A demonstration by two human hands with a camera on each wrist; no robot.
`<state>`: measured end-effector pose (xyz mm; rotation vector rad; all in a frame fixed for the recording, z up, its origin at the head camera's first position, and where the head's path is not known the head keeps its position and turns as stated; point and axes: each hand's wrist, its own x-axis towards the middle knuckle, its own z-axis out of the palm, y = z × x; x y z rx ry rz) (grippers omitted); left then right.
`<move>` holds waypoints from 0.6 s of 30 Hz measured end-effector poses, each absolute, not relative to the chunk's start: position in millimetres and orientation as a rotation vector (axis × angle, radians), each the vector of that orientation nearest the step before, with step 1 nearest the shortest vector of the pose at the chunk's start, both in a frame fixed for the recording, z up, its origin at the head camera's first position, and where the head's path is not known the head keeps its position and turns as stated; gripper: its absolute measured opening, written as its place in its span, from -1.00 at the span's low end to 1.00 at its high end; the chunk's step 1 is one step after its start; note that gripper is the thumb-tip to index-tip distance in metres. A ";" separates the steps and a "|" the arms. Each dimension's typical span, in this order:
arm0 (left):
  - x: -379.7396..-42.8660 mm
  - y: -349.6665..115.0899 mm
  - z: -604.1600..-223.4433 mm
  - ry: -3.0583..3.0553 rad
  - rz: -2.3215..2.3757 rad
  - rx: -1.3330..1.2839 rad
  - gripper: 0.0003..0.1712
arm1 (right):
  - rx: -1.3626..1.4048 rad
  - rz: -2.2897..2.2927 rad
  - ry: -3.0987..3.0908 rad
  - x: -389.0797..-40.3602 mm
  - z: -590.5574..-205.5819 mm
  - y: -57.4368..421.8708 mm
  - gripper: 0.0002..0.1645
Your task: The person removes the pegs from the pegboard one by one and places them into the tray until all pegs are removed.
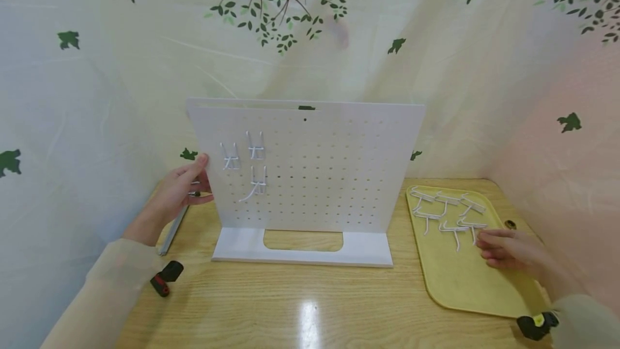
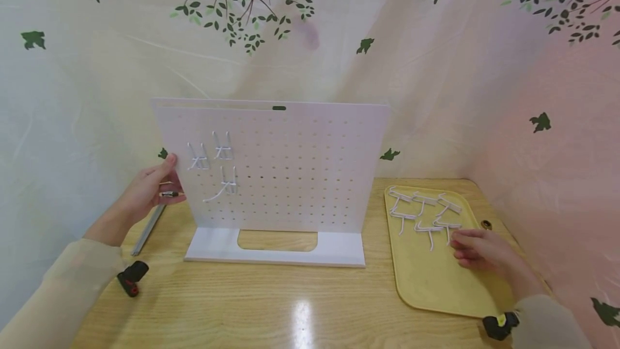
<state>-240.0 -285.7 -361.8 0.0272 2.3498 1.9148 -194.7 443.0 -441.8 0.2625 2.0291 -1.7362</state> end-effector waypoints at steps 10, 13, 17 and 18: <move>-241.2 -286.4 -363.1 2.357 1.919 0.045 -0.30 | 0.079 -1.603 2.196 -194.8 -415.2 432.3 -0.80; -241.3 -287.0 -363.2 2.353 1.922 0.047 -0.32 | -0.053 -1.598 2.209 -195.1 -402.8 421.1 -0.70; -240.8 -286.9 -363.0 2.353 1.917 0.045 -0.30 | -0.160 -1.603 2.215 -193.7 -385.0 400.9 -0.67; -240.7 -286.7 -362.9 2.353 1.918 0.045 -0.30 | -0.176 -1.597 2.226 -193.1 -380.9 395.3 -0.68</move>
